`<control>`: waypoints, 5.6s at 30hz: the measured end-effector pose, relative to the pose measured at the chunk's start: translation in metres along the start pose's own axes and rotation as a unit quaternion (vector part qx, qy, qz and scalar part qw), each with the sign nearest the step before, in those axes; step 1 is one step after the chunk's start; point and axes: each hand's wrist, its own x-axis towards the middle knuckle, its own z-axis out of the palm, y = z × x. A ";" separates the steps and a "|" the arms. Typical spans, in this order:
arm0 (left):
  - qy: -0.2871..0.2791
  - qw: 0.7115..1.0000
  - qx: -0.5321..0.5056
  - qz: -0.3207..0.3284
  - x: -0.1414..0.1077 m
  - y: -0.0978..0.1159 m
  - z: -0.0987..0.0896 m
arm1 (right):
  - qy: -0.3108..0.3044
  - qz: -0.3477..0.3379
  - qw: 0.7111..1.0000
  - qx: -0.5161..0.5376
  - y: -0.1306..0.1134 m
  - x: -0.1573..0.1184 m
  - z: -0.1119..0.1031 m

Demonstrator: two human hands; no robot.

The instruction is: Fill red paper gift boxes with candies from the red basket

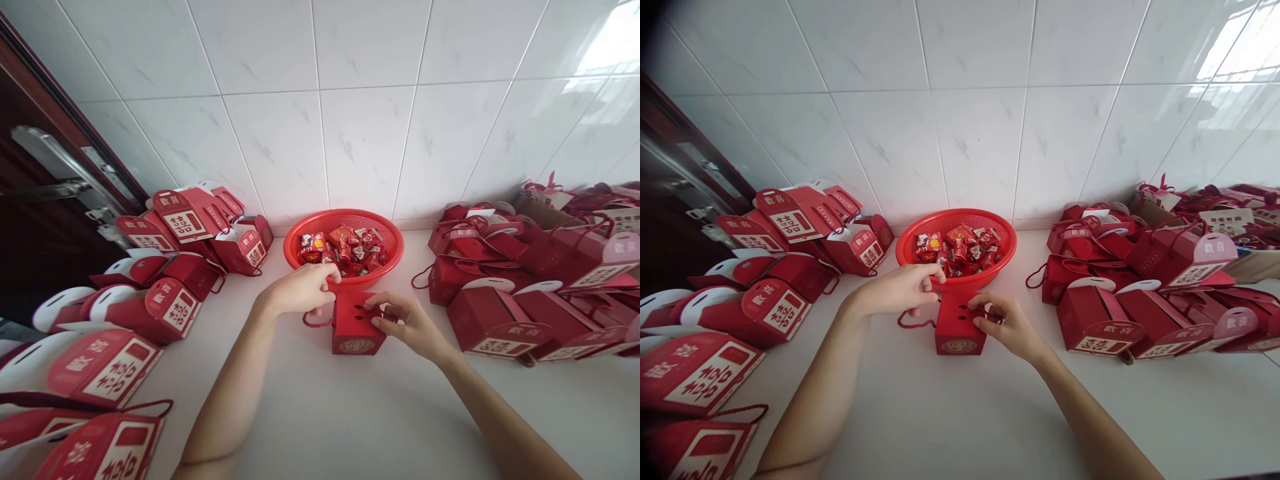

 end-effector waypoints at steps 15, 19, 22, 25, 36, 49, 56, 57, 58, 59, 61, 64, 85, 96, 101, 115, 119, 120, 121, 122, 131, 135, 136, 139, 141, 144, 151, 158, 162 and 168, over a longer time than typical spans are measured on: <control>0.144 0.975 -0.098 0.135 -0.014 -0.005 -0.015 | 0.012 0.016 1.000 -0.011 0.003 0.000 0.008; 0.088 0.966 -0.169 0.174 -0.006 0.007 -0.005 | 0.019 0.004 1.000 -0.016 0.001 0.000 0.009; 0.032 0.971 -0.182 0.152 0.000 0.010 0.001 | 0.028 -0.007 0.999 -0.023 0.000 -0.001 0.010; -0.014 0.984 -0.140 0.110 0.004 0.011 0.006 | 0.035 -0.018 0.999 -0.026 0.000 -0.001 0.012; -0.039 0.997 0.027 0.069 0.014 0.014 0.018 | 0.081 -0.019 0.997 -0.004 0.001 -0.002 0.013; -0.008 0.993 0.103 0.049 0.010 0.026 0.026 | 0.078 -0.044 0.995 -0.046 0.003 -0.001 0.014; -0.010 0.993 0.109 0.052 0.009 0.028 0.026 | 0.073 -0.045 0.995 -0.055 0.003 0.000 0.014; -0.007 0.992 0.110 0.053 0.009 0.028 0.027 | 0.073 -0.044 0.995 -0.058 0.003 0.000 0.014; -0.005 0.992 0.111 0.053 0.009 0.027 0.027 | 0.073 -0.043 0.995 -0.060 0.002 0.000 0.014; -0.002 0.992 0.111 0.052 0.009 0.027 0.027 | 0.072 -0.042 0.995 -0.061 0.002 0.000 0.014; 0.000 0.993 0.106 0.047 0.009 0.025 0.026 | 0.070 -0.040 0.995 -0.060 0.001 0.000 0.013; -0.005 0.994 0.098 0.043 0.010 0.023 0.025 | 0.070 -0.041 0.995 -0.056 0.001 0.000 0.014; 0.093 0.944 -0.288 0.134 -0.012 0.017 -0.002 | 0.008 0.003 0.999 0.046 -0.070 0.022 -0.026; 0.102 0.920 -0.329 0.189 -0.013 0.028 0.007 | -0.050 -0.004 0.999 -0.007 -0.099 0.039 -0.016; 0.098 0.910 -0.328 0.233 -0.011 0.029 0.012 | -0.034 -0.003 0.999 -0.016 -0.102 0.042 -0.014; 0.201 0.944 -0.138 0.220 -0.008 0.025 0.015 | -0.036 0.016 0.993 -0.107 -0.076 0.056 -0.014; 0.171 0.967 -0.059 0.179 -0.005 0.021 0.013 | -0.032 0.014 0.993 -0.113 -0.074 0.057 -0.018; 0.159 0.972 -0.049 0.167 -0.004 0.021 0.013 | -0.035 0.015 0.994 -0.107 -0.073 0.058 -0.019; 0.149 0.976 -0.042 0.156 -0.003 0.021 0.014 | -0.038 0.016 0.994 -0.099 -0.073 0.058 -0.019; 0.142 0.978 -0.036 0.145 -0.002 0.022 0.015 | -0.043 0.017 0.995 -0.090 -0.072 0.058 -0.019; 0.036 0.994 0.012 0.106 0.013 0.033 0.034 | -0.067 0.023 0.994 -0.089 -0.075 0.055 -0.017; 0.081 0.991 0.045 0.096 0.014 0.036 0.042 | -0.069 0.016 0.991 -0.115 -0.075 0.055 -0.015; 0.086 0.991 0.052 0.089 0.014 0.036 0.043 | -0.071 0.018 0.990 -0.120 -0.074 0.054 -0.014; 0.078 0.993 0.060 0.067 0.015 0.036 0.047 | -0.082 0.029 0.987 -0.134 -0.073 0.054 -0.012; 0.076 0.994 0.057 0.059 0.016 0.036 0.048 | -0.086 0.033 0.986 -0.137 -0.073 0.055 -0.012; 0.074 0.994 0.059 0.058 0.016 0.036 0.049 | -0.093 0.032 0.988 -0.122 -0.073 0.055 -0.011; 0.069 0.993 0.075 0.060 0.018 0.036 0.049 | -0.101 0.040 0.990 -0.090 -0.068 0.057 -0.013; 0.070 0.994 0.066 0.052 0.019 0.033 0.048 | -0.113 0.047 0.991 -0.056 -0.070 0.059 -0.013; 0.069 0.994 0.065 0.054 0.019 0.033 0.047 | -0.100 0.035 0.991 -0.076 -0.068 0.059 -0.014; 0.063 0.995 0.055 0.059 0.018 0.032 0.045 | -0.106 0.032 0.993 -0.050 -0.068 0.059 -0.015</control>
